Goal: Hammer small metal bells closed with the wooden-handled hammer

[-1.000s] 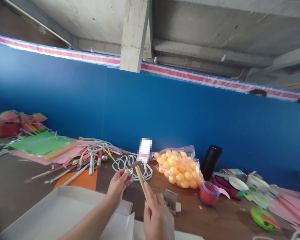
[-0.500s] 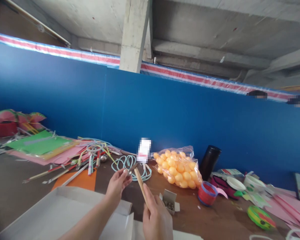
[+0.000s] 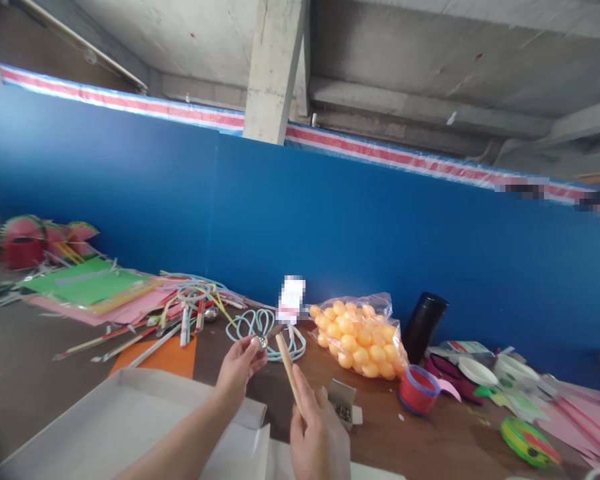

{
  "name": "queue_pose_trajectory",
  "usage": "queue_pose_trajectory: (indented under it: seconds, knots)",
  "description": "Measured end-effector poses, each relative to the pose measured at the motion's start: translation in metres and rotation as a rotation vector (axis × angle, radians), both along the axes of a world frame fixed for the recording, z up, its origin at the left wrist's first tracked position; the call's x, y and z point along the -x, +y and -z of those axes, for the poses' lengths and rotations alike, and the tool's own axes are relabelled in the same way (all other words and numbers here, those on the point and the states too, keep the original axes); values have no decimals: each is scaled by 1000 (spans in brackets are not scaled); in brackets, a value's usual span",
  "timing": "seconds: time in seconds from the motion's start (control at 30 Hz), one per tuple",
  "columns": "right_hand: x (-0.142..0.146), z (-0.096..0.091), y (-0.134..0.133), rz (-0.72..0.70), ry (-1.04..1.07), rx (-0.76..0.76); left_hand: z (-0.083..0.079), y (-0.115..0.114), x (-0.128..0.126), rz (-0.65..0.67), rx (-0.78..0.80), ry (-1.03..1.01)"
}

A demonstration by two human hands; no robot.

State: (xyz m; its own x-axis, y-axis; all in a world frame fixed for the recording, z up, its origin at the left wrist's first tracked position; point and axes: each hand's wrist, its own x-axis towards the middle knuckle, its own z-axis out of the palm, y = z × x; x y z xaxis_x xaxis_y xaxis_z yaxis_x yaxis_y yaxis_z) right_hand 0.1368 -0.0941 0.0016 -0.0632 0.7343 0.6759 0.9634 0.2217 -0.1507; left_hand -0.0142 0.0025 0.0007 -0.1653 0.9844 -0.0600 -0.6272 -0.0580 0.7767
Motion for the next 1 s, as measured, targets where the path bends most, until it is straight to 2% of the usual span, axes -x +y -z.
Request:
queue_pose_trajectory:
  seconds: [0.23,0.4,0.83,1.0]
  knots:
    - [-1,-1,0,-11,21,-8,1,0,0,6,-13,4]
    - [-2,0,2,-17,9,54,-1,-2,0,5,-8,6]
    - [-4,-1,1,4,42,10,3,0,0,40,-50,22]
    - [-5,0,-1,18,-7,85,-1,-1,0,55,-26,12]
